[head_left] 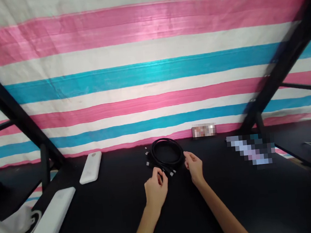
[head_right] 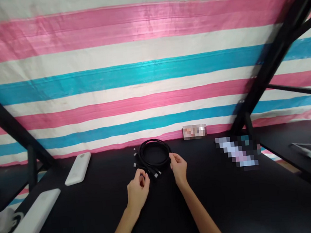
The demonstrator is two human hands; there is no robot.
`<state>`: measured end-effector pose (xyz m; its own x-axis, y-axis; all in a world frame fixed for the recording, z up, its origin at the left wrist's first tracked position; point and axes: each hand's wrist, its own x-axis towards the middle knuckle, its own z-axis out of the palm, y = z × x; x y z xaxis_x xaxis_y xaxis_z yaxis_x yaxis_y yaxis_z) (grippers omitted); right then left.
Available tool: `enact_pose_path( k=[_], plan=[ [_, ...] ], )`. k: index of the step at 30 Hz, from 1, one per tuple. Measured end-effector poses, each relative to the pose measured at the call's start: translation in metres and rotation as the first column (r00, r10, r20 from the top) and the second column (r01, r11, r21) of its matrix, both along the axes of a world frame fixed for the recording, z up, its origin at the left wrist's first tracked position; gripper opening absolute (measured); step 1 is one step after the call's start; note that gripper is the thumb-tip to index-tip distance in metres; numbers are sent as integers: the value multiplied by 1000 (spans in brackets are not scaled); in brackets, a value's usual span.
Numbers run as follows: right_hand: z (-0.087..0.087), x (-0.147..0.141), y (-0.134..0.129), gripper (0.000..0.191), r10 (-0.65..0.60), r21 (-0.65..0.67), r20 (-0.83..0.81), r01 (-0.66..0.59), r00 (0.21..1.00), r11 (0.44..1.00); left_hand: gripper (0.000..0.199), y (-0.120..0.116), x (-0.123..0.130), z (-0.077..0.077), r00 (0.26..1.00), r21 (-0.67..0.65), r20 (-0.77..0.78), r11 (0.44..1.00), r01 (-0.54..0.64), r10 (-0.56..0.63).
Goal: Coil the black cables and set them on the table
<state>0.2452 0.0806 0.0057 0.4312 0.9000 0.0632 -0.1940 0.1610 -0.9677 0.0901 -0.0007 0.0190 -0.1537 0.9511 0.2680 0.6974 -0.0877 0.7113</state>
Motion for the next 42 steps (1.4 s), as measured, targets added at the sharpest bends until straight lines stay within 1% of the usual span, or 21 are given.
enact_pose_path(
  k=[6, 13, 18, 21, 24, 28, 35, 42],
  plan=[
    [4, 3, -3, 33, 1, 3, -2, -1, 1000, 1000, 11, -2, 0, 2, 999, -6, 36, 1000, 5, -5],
    [-2, 4, -1, 32, -16, 4, 57, 16, 998, 1000, 11, 2, -4, -3, 999, -26, 43, 999, -29, 30],
    [-4, 3, 2, 32, -17, 13, 17, 17, 1000, 1000, 11, 4, -4, -2, 998, -4, 58, 1000, -20, 21],
    [-2, 1, 2, 31, 4, 40, -20, -3, 1000, 999, 11, 3, -3, 0, 999, 12, 44, 1000, 3, -3],
    [-2, 1, 2, 30, 13, 59, -21, -11, 1000, 998, 10, 0, -1, 2, 999, 19, 23, 999, 30, -31],
    [-6, 5, 4, 30, -29, 22, -5, 29, 1000, 999, 11, -1, -2, 1, 999, 8, -3, 999, 52, -52],
    [-10, 8, 7, 30, -48, -19, 17, 48, 999, 999, 12, 1, -3, 0, 998, -20, -59, 999, 25, -26],
    [-10, 6, 12, 33, -25, -16, 62, 26, 998, 1000, 10, 6, 3, -5, 992, 19, -78, 995, 97, -96]
  ],
)
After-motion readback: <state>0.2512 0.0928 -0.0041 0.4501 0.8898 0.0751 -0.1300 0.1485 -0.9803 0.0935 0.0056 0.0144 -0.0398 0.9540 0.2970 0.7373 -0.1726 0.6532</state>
